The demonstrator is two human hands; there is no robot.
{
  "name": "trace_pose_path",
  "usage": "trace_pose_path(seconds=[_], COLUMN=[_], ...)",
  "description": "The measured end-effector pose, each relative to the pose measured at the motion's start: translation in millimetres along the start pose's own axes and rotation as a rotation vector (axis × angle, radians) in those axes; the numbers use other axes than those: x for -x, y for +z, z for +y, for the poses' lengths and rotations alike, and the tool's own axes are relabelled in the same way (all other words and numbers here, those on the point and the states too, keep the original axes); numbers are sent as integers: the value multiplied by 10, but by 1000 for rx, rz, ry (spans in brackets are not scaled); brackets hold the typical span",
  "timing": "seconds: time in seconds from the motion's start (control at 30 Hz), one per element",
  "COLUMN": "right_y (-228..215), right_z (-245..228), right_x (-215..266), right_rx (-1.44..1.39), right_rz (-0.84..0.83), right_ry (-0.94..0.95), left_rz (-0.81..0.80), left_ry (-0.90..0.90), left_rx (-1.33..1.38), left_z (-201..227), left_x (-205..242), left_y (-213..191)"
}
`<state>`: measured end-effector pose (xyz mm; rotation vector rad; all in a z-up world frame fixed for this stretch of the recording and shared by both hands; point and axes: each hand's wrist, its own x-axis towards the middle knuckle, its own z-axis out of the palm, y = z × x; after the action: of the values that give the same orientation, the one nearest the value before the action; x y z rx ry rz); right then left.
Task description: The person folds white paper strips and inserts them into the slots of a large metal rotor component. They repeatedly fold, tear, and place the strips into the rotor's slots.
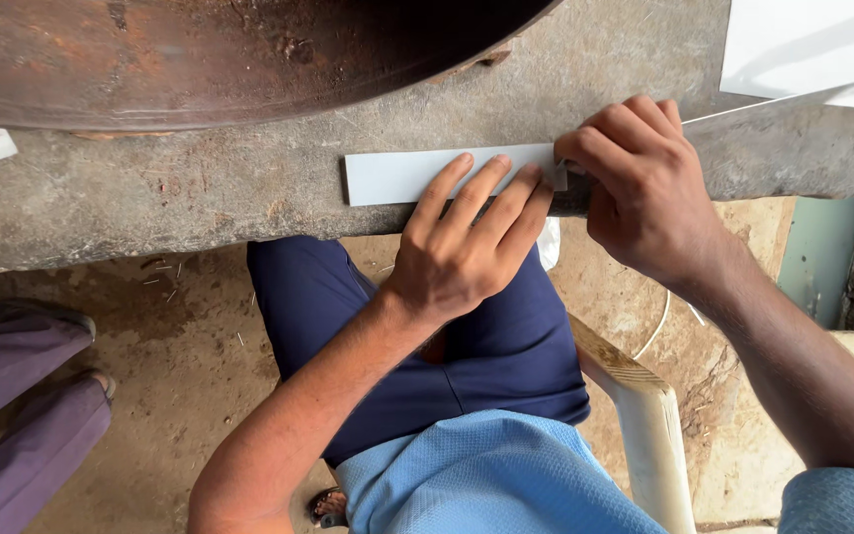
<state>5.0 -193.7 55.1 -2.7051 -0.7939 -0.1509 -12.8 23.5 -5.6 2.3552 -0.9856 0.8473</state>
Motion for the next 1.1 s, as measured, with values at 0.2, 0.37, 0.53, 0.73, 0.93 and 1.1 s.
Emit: trace_pose_path(seconds=[0.2, 0.37, 0.53, 0.73, 0.93, 1.1], right_y=[71, 60, -68, -15, -42, 69], right_z=[48, 63, 116, 43, 35, 47], right_x=[139, 212, 147, 96, 91, 51], right_rx=[7, 54, -92, 7, 12, 80], right_rz=[-2, -48, 15, 47, -27, -8], right_ry=[-72, -125, -49, -53, -53, -5], left_rz=[36, 53, 67, 66, -9, -16], left_ry=[4, 5, -14, 32, 74, 69], left_rx=[17, 26, 28, -2, -120, -144], left_z=[6, 15, 10, -13, -36, -29], left_x=[54, 30, 79, 127, 141, 118], left_y=[77, 89, 151, 229, 158, 109])
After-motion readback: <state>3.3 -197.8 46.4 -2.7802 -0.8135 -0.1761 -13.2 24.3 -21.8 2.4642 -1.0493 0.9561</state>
